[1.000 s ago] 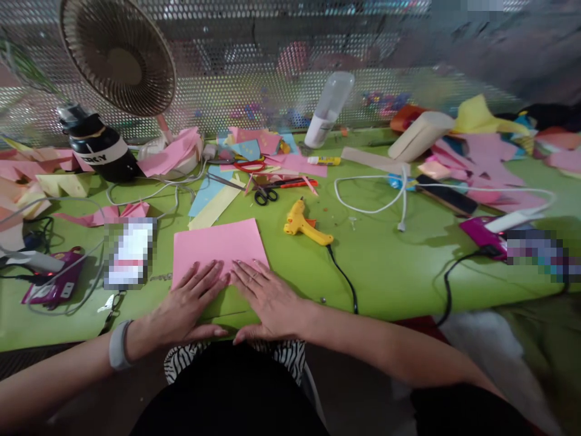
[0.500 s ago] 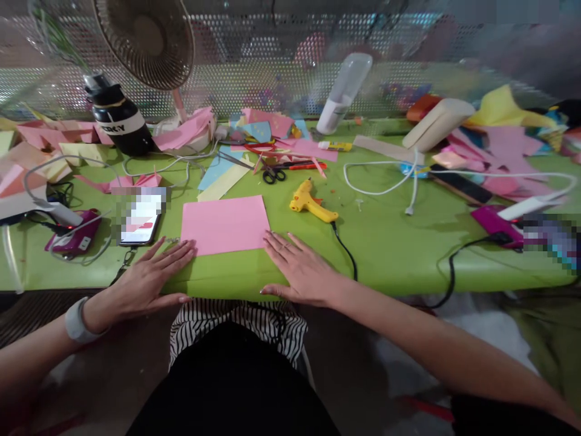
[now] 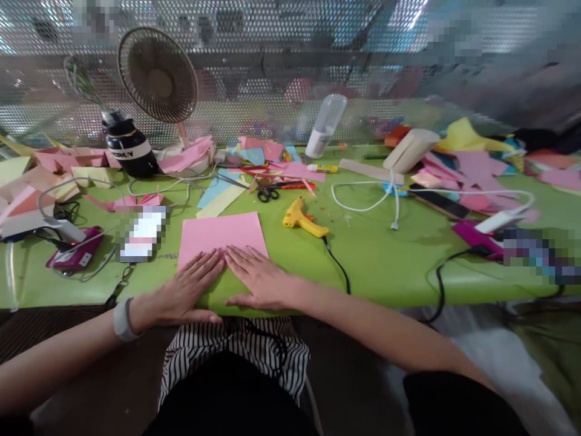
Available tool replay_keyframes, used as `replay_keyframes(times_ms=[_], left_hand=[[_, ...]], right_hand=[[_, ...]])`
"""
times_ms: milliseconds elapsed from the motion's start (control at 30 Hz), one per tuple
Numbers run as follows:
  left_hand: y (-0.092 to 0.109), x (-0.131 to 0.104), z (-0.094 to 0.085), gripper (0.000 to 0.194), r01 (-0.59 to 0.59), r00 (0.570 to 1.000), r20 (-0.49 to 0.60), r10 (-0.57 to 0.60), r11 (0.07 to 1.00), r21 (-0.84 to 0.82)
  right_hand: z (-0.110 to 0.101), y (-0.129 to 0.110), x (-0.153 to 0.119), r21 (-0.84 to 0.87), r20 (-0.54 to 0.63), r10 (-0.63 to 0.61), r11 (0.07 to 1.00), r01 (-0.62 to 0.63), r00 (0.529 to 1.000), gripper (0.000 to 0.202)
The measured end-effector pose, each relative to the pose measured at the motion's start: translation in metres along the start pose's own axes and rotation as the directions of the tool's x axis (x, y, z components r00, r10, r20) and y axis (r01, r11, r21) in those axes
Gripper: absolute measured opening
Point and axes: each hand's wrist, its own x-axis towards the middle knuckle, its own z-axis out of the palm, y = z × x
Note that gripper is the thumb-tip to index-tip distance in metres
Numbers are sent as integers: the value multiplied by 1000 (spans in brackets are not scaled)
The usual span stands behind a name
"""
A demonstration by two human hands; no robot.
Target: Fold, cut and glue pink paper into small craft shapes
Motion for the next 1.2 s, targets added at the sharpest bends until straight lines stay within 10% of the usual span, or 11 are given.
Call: replay_keyframes(times_ms=[367,533,667,800,967,1200], left_hand=[[-20,-32,-3,108,-20,999,25,22,998,-59],[-15,-20,-5,106,-12,1000,6,12,998,-58],[-7,3,-4,106,-107,994,-10,106,992,-62],[-9,10,-1,102,-95,995,31,97,993,-76],[-21,5,2,101,-108,993,43,113,989,-96],[-24,7,3,99,-115,993,-13,115,987,-112]], right_hand=[[2,47,-67,-82,-87,57,995,-65,995,91],[-53,79,12,-36,-296,239,965,-261,925,48],[-98,112,107,-183,-227,406,875,-448,885,38],[-122,161,121,-234,-146,524,806,-544,839,30],[-112,222,65,-297,-6,629,741,-602,777,17],[-76,247,57,-328,-91,554,768,-550,828,39]])
